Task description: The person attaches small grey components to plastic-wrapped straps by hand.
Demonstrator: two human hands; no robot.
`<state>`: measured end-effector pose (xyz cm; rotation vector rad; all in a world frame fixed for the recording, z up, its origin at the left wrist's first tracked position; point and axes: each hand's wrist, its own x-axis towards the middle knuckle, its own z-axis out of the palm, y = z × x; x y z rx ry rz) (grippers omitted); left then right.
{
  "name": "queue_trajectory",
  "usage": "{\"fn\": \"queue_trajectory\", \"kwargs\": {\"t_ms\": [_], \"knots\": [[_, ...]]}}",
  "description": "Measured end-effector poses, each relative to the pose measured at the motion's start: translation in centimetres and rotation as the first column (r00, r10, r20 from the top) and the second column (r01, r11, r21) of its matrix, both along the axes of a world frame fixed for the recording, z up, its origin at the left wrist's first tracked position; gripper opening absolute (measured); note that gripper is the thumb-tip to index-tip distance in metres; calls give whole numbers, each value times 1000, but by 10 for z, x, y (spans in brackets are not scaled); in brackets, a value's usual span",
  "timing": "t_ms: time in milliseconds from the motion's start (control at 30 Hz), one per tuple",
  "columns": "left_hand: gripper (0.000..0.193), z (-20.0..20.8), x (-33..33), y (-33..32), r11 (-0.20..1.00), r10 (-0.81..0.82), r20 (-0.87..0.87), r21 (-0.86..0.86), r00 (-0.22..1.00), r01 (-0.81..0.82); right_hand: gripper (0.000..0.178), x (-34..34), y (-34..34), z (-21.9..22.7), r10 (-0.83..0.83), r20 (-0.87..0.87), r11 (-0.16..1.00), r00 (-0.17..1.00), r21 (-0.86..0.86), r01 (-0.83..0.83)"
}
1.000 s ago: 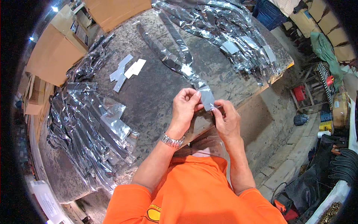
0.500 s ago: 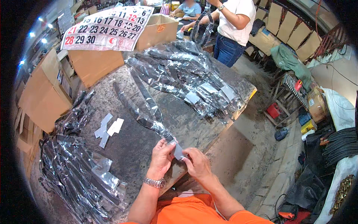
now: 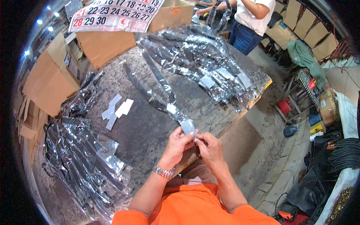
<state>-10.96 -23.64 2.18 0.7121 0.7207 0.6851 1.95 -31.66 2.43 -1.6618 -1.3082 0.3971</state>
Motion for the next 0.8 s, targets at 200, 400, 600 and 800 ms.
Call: {"fn": "queue_trajectory", "kwargs": {"t_ms": [200, 400, 600, 800], "knots": [[15, 2, 0, 15, 998, 39, -22, -39, 999, -40, 11, -6, 2, 4, -9, 108, 994, 994, 107, -3], [20, 7, 4, 17, 990, 126, -2, -58, 992, -126, 25, -7, -25, 7, -70, -333, 994, 940, -108, 36], [25, 2, 8, 7, 989, 140, 51, -56, 989, -137, 24, 0, -42, -5, -41, -635, 952, 771, -260, -164], [30, -11, 9, -27, 1000, 22, 91, -4, 996, -22, 29, 3, -44, -4, -37, -660, 980, 750, -172, -103]]}}
